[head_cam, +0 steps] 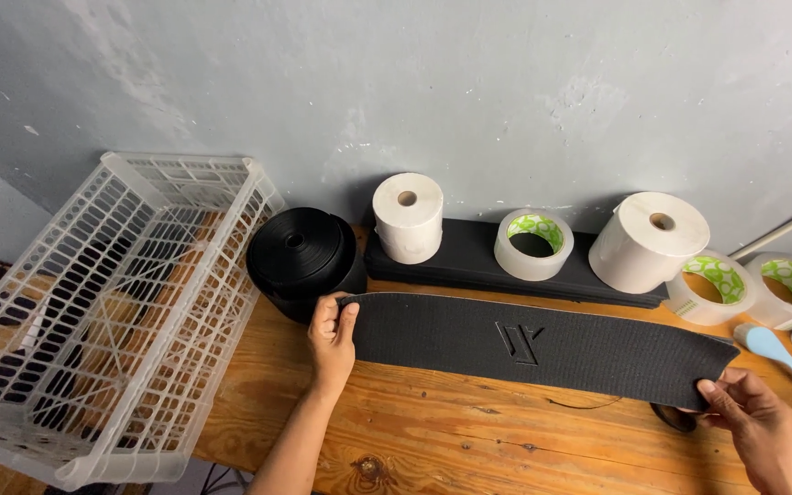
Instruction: The person cuts a black textured mat with scissors, trims the edges, and smooths the surface. The person handles the mat and scissors throughout the process on a wooden table.
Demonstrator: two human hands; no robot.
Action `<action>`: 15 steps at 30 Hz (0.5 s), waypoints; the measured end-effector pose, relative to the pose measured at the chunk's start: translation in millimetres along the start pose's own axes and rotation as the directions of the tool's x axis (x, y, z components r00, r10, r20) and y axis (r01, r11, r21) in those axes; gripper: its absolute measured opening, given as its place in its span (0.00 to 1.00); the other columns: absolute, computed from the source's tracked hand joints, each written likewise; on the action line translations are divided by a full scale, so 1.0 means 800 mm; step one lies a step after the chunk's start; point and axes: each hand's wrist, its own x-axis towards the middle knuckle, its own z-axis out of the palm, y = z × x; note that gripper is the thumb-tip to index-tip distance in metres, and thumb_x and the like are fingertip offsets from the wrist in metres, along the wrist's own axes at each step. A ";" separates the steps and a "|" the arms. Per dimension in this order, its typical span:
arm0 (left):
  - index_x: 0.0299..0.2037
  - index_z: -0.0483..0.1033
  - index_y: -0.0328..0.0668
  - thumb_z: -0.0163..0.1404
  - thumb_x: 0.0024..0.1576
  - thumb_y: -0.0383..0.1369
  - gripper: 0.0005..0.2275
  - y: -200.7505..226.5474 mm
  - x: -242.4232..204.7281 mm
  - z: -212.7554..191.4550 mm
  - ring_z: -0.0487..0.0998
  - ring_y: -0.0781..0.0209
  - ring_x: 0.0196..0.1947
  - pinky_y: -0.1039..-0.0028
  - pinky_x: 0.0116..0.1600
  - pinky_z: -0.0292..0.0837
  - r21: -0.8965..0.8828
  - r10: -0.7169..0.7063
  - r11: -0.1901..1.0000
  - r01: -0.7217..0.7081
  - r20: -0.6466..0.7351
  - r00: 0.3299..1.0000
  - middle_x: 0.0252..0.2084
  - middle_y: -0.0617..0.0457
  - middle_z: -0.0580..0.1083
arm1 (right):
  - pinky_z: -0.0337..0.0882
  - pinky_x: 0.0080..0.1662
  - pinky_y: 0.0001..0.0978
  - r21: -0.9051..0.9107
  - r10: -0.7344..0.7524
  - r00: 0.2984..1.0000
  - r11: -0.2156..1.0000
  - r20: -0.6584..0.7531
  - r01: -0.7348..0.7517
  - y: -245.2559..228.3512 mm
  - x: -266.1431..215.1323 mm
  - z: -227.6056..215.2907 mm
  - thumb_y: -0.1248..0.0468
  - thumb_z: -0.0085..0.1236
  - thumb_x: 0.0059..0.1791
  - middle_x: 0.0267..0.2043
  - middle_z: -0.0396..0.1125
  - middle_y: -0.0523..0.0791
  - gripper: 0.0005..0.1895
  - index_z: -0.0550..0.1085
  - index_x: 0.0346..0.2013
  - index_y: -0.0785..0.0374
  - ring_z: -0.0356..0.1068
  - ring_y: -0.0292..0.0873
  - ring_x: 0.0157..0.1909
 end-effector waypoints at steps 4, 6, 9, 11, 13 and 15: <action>0.48 0.75 0.40 0.50 0.65 0.35 0.08 0.007 0.005 -0.004 0.77 0.68 0.41 0.80 0.46 0.74 -0.018 0.026 1.000 -0.026 0.015 1.000 0.43 0.55 0.76 | 0.66 0.38 0.35 0.013 0.012 0.999 1.000 0.038 -0.012 0.011 0.007 -0.007 0.67 0.59 0.55 0.33 0.63 0.45 0.08 0.67 0.38 0.60 0.64 0.44 0.31; 0.48 0.74 0.40 0.49 0.65 0.33 0.07 0.012 0.009 -0.009 0.79 0.66 0.44 0.80 0.48 0.75 -0.031 0.054 0.998 -0.053 0.036 0.998 0.45 0.53 0.77 | 0.65 0.34 0.38 -0.110 0.027 0.996 0.994 0.084 -0.018 0.018 0.011 -0.011 0.70 0.63 0.51 0.28 0.63 0.49 0.09 0.68 0.36 0.63 0.62 0.45 0.29; 0.47 0.75 0.40 0.48 0.66 0.36 0.08 0.025 0.019 -0.017 0.77 0.69 0.42 0.81 0.47 0.73 -0.042 0.073 0.997 -0.070 0.072 0.995 0.43 0.56 0.76 | 0.65 0.26 0.46 -0.070 0.046 0.988 0.997 0.145 -0.036 0.027 0.018 -0.014 0.77 0.60 0.49 0.33 0.59 0.52 0.17 0.64 0.48 0.66 0.61 0.51 0.26; 0.48 0.74 0.40 0.49 0.65 0.36 0.09 0.030 0.023 -0.021 0.75 0.70 0.40 0.81 0.46 0.72 -0.069 0.042 0.997 -0.037 0.075 0.996 0.40 0.56 0.75 | 0.60 0.24 0.43 -0.015 0.056 0.976 0.998 0.212 -0.054 0.042 0.026 -0.025 0.79 0.60 0.46 0.33 0.60 0.52 0.23 0.63 0.50 0.61 0.65 0.52 0.28; 0.48 0.74 0.41 0.49 0.65 0.36 0.09 0.042 0.029 -0.025 0.74 0.71 0.38 0.81 0.45 0.71 -0.097 0.011 0.995 -0.003 0.081 0.997 0.37 0.57 0.75 | 0.54 0.22 0.41 0.038 0.064 0.959 0.996 0.277 -0.077 0.043 0.027 -0.033 0.82 0.60 0.43 0.34 0.61 0.52 0.29 0.63 0.53 0.56 0.68 0.52 0.31; 0.48 0.75 0.40 0.49 0.65 0.35 0.09 0.060 0.037 -0.030 0.74 0.71 0.36 0.82 0.44 0.71 -0.107 0.040 0.994 -0.026 0.133 0.990 0.35 0.56 0.75 | 0.58 0.28 0.41 -0.073 0.090 0.932 0.995 0.351 -0.069 0.031 0.022 -0.038 0.75 0.60 0.47 0.24 0.68 0.59 0.25 0.68 0.58 0.63 0.77 0.58 0.30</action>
